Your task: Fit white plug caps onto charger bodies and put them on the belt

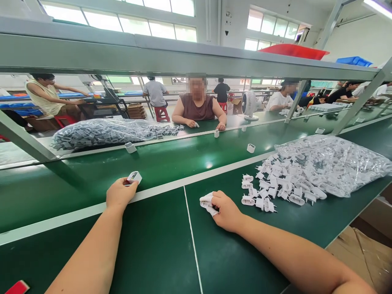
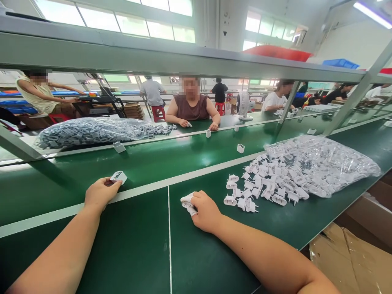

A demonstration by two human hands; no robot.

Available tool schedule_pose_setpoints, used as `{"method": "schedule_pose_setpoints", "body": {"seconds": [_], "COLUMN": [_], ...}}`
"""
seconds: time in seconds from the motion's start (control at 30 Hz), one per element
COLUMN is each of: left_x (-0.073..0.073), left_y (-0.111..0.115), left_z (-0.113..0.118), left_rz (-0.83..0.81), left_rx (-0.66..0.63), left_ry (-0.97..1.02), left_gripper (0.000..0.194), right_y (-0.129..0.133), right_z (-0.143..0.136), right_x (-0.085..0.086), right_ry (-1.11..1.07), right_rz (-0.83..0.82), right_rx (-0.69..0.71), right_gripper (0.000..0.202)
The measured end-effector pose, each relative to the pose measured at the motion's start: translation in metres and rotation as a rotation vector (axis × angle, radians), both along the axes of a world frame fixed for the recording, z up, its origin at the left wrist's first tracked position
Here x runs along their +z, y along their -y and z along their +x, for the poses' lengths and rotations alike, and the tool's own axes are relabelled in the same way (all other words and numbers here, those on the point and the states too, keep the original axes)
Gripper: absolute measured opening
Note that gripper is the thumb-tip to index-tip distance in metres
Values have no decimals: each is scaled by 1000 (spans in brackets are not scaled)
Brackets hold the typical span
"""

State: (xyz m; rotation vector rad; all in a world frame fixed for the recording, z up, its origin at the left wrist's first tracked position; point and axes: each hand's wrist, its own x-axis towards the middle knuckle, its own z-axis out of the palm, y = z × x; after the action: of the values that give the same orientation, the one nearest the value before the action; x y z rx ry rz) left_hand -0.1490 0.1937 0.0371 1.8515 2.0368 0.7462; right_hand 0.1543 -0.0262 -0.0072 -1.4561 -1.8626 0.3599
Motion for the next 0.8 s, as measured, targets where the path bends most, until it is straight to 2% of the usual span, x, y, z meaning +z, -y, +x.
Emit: {"method": "schedule_pose_setpoints", "body": {"seconds": [0.13, 0.3, 0.47, 0.6, 0.7, 0.8], "left_x": [8, 17, 25, 29, 31, 34], "left_y": [7, 15, 23, 28, 33, 44], "left_z": [-1, 8, 31, 47, 55, 66], "left_rz": [-50, 3, 90, 97, 78, 67], "left_rx": [59, 21, -110, -228, -342, -499], "left_ry": [51, 97, 102, 110, 118, 124], "left_gripper": [40, 41, 43, 47, 52, 58], "right_y": [0, -1, 1, 3, 5, 7], "right_z": [0, 1, 3, 4, 5, 6], "right_x": [0, 1, 3, 6, 10, 16], "right_ry": [-21, -16, 3, 31, 40, 2], "right_rz": [-2, 18, 56, 56, 39, 10], "right_rx": [9, 20, 34, 24, 15, 15], "right_gripper": [30, 35, 47, 53, 50, 35]}}
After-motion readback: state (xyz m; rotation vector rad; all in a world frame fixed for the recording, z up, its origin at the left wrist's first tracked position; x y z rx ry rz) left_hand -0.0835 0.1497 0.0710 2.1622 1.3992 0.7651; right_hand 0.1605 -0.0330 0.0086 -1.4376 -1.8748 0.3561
